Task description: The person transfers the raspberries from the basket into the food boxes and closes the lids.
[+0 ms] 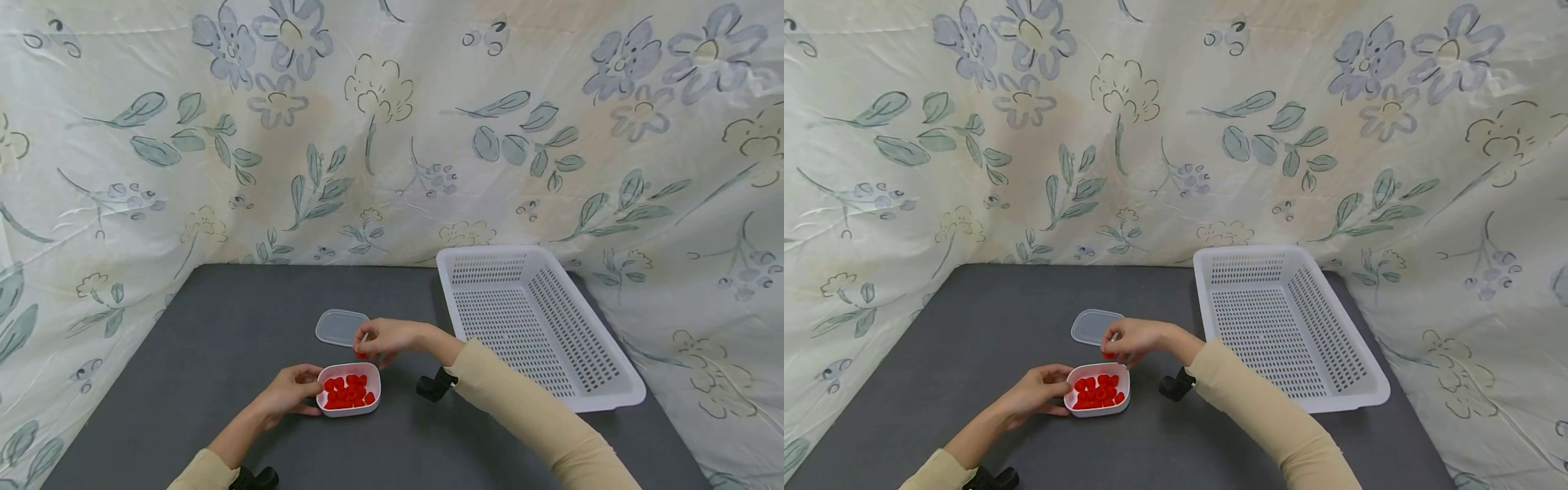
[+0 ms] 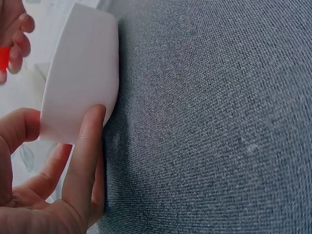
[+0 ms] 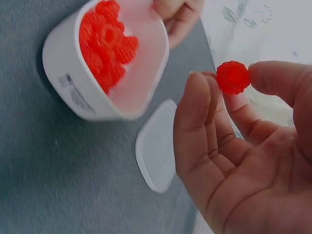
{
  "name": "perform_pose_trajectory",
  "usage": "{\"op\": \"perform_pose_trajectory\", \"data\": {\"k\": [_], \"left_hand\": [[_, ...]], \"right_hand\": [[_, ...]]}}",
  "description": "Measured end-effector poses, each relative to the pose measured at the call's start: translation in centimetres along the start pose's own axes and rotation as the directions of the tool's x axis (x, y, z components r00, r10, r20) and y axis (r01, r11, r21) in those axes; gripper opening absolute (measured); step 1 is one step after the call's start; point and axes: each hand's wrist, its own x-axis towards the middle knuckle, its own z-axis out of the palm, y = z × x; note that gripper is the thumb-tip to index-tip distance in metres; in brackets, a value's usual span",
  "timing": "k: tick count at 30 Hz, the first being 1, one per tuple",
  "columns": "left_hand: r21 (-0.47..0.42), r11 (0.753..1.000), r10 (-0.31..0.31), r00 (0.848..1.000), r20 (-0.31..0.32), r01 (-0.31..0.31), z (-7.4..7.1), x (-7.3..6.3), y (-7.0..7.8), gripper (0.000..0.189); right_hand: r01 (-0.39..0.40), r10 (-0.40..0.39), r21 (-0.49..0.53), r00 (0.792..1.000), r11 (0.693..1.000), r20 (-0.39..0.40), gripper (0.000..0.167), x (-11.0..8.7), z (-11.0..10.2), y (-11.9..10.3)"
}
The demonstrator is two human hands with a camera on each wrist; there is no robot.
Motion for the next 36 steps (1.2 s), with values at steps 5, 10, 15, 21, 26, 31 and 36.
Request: {"op": "perform_pose_trajectory", "data": {"k": [5,10,15,21,26,31,36], "left_hand": [[-0.004,1.000,0.003,1.000,0.007,-0.003,-0.1,0.0,0.0,0.043],[-0.022,1.000,0.013,1.000,0.014,-0.013,-0.2,-0.1,0.0,0.043],[-0.030,0.999,0.019,0.999,0.029,-0.018,-0.3,-0.1,0.0,0.043],[-0.037,0.999,0.036,0.998,0.045,-0.035,-0.2,-0.2,0.0,0.043],[-0.036,0.999,0.040,0.998,0.045,-0.039,-0.2,-0.1,-0.1,0.043],[-0.036,0.999,0.042,0.998,0.042,-0.040,-0.2,-0.1,-0.3,0.043],[-0.033,0.999,0.039,0.999,0.033,-0.038,-0.3,-0.1,-0.5,0.043]], "right_hand": [[0.011,-0.011,-0.008,1.000,1.000,0.020,0.012,0.9,1.6,-0.2],[0.023,-0.022,-0.016,0.999,1.000,0.029,0.012,1.5,2.8,-0.2],[0.043,-0.042,-0.026,0.998,0.999,0.037,0.011,2.0,3.7,0.0],[0.056,-0.055,-0.118,0.998,0.991,0.010,0.005,2.4,4.7,0.0],[0.061,-0.072,-0.282,0.997,0.957,-0.029,0.005,2.4,5.2,0.0],[0.049,-0.076,-0.373,0.995,0.926,-0.057,0.007,2.3,5.2,-0.3],[0.038,-0.082,-0.431,0.993,0.902,-0.085,0.014,2.2,4.7,-0.5]]}}
